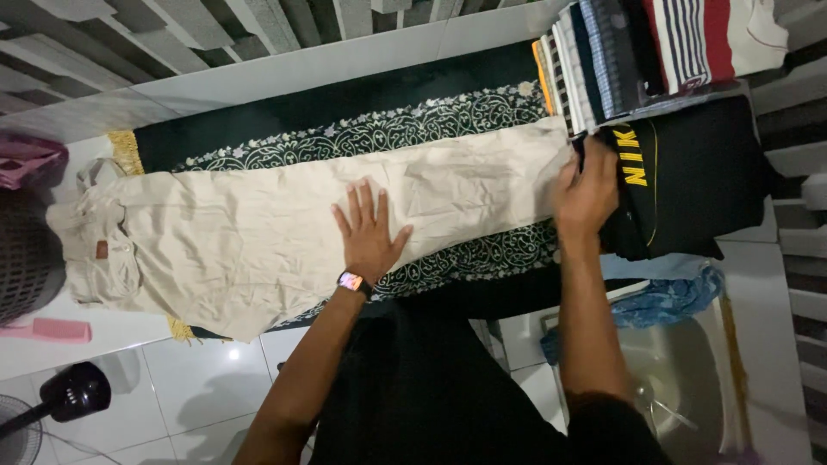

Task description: Folding a pair of beige trousers and a maroon piece of cloth.

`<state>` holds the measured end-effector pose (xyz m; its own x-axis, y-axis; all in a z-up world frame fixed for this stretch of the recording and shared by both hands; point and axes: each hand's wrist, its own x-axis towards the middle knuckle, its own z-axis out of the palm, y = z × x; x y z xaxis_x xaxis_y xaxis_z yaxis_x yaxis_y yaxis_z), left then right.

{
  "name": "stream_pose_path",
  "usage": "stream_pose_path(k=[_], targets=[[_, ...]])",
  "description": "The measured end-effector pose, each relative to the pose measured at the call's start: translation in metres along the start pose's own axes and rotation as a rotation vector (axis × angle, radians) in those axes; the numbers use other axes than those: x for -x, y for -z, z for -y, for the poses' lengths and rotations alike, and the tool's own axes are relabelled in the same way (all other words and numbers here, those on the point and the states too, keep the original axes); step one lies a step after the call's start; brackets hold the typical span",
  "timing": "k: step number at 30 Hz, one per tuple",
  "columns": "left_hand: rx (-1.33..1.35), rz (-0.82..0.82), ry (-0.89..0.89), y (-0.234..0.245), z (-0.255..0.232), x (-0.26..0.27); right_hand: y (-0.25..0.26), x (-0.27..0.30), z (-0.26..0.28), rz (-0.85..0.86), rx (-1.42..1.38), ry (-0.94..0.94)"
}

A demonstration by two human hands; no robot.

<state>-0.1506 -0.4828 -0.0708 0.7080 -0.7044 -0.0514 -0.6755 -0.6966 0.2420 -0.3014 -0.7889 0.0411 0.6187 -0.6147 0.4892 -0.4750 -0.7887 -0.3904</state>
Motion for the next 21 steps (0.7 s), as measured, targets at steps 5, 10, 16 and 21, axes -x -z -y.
stream_pose_path(k=[5, 10, 16, 21], targets=[[0.035, 0.089, -0.016, 0.008, -0.04, -0.035, -0.026, 0.093, -0.025, -0.005, -0.31, -0.332], [0.041, 0.05, -0.102, -0.017, -0.079, -0.055, -0.089, 0.158, -0.092, -0.272, -1.05, -0.928], [0.02, 0.083, -0.235, -0.037, -0.139, -0.068, -0.099, 0.114, -0.087, -0.185, -1.09, -1.346], [0.355, 0.084, -0.248, -0.097, -0.161, -0.081, -0.097, 0.092, -0.047, -0.279, -1.188, -1.035]])
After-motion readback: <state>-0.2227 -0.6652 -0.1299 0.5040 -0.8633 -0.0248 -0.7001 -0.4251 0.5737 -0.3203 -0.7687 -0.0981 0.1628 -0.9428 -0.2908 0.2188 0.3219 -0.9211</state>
